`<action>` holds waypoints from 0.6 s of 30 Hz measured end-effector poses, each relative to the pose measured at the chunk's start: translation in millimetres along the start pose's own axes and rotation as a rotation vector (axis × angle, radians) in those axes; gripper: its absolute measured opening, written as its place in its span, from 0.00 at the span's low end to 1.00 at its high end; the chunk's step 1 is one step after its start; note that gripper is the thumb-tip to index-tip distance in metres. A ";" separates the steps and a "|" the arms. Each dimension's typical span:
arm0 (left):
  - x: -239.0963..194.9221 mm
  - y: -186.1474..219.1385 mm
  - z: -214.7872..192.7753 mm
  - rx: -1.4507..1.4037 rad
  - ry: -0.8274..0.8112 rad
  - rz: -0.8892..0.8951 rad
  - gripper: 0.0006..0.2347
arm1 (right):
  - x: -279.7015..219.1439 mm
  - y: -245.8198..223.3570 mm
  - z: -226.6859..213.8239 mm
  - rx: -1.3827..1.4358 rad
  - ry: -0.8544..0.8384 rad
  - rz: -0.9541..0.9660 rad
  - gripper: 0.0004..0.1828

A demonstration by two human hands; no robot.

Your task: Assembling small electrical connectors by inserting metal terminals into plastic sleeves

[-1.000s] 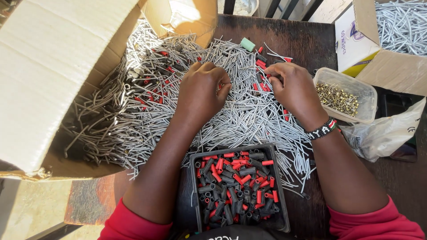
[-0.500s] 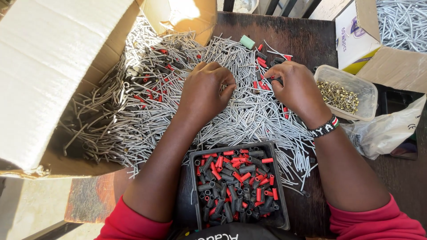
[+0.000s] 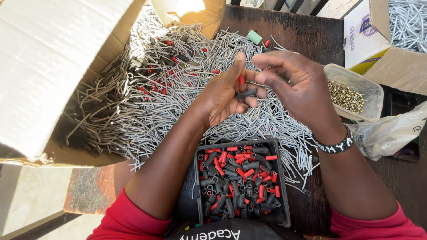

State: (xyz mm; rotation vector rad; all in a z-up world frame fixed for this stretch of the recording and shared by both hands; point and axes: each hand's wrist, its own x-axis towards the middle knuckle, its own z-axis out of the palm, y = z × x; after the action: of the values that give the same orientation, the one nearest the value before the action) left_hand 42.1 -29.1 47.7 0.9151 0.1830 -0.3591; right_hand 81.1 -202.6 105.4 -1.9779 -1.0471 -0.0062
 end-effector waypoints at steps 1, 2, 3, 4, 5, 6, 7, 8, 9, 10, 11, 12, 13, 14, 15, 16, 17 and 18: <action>2.4 -1.9 -3.7 -0.001 0.001 0.003 0.31 | 0.3 7.8 -1.2 0.000 -0.002 -0.002 0.14; 4.8 -3.7 -7.3 -0.054 -0.048 0.015 0.25 | 0.6 15.6 -2.6 -0.026 0.067 0.017 0.11; 7.3 -5.5 -10.8 -0.106 -0.098 0.027 0.20 | 1.0 23.5 -4.1 -0.051 0.136 0.036 0.10; 6.6 -6.6 -10.7 -0.106 -0.097 0.029 0.20 | -0.8 43.3 -3.9 -0.051 0.135 0.033 0.10; 6.3 -7.7 -10.6 -0.076 -0.051 0.092 0.16 | -3.0 63.3 -3.8 -0.168 0.078 0.042 0.09; 6.2 -8.7 -10.3 -0.045 -0.005 0.155 0.12 | -5.1 83.5 -3.8 -0.283 0.021 0.051 0.10; 10.0 -10.9 -14.8 -0.043 -0.007 0.153 0.12 | -4.3 83.8 1.1 -0.283 0.023 0.053 0.10; 14.0 -13.2 -19.3 0.034 0.016 0.180 0.11 | -3.3 84.4 6.0 -0.351 -0.057 0.062 0.13; 17.8 -16.0 -24.1 0.109 0.039 0.206 0.11 | -2.6 85.0 11.1 -0.419 -0.141 0.070 0.15; 18.4 -16.2 -23.7 0.108 0.039 0.204 0.11 | -3.5 86.8 9.8 -0.418 -0.141 0.072 0.15; 18.3 -16.6 -23.8 0.138 0.045 0.224 0.10 | -4.0 88.6 9.2 -0.451 -0.165 0.100 0.14; 18.0 -17.0 -23.8 0.168 0.051 0.244 0.10 | -4.6 90.2 8.5 -0.484 -0.189 0.127 0.14; 17.3 -17.0 -23.5 0.168 0.051 0.242 0.10 | -4.8 90.5 7.2 -0.483 -0.189 0.128 0.14; 16.6 -17.0 -23.0 0.189 0.057 0.249 0.09 | -5.1 90.9 5.7 -0.470 -0.185 0.144 0.13; 16.6 -16.8 -21.8 0.210 0.058 0.255 0.09 | -5.7 91.2 3.4 -0.459 -0.179 0.162 0.13; 16.9 -17.2 -22.0 0.211 0.055 0.253 0.09 | -5.8 91.8 3.3 -0.459 -0.177 0.165 0.13; 17.0 -17.6 -22.3 0.227 0.055 0.264 0.09 | -5.5 92.3 3.4 -0.463 -0.162 0.161 0.12; 16.8 -18.0 -22.8 0.243 0.054 0.274 0.09 | -5.3 92.7 3.7 -0.466 -0.148 0.157 0.11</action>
State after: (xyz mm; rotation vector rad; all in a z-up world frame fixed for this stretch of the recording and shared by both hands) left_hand 50.8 -24.6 15.6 1.1748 0.0620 -0.1030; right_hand 138.6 -228.0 37.0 -2.5117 -1.0490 -0.0206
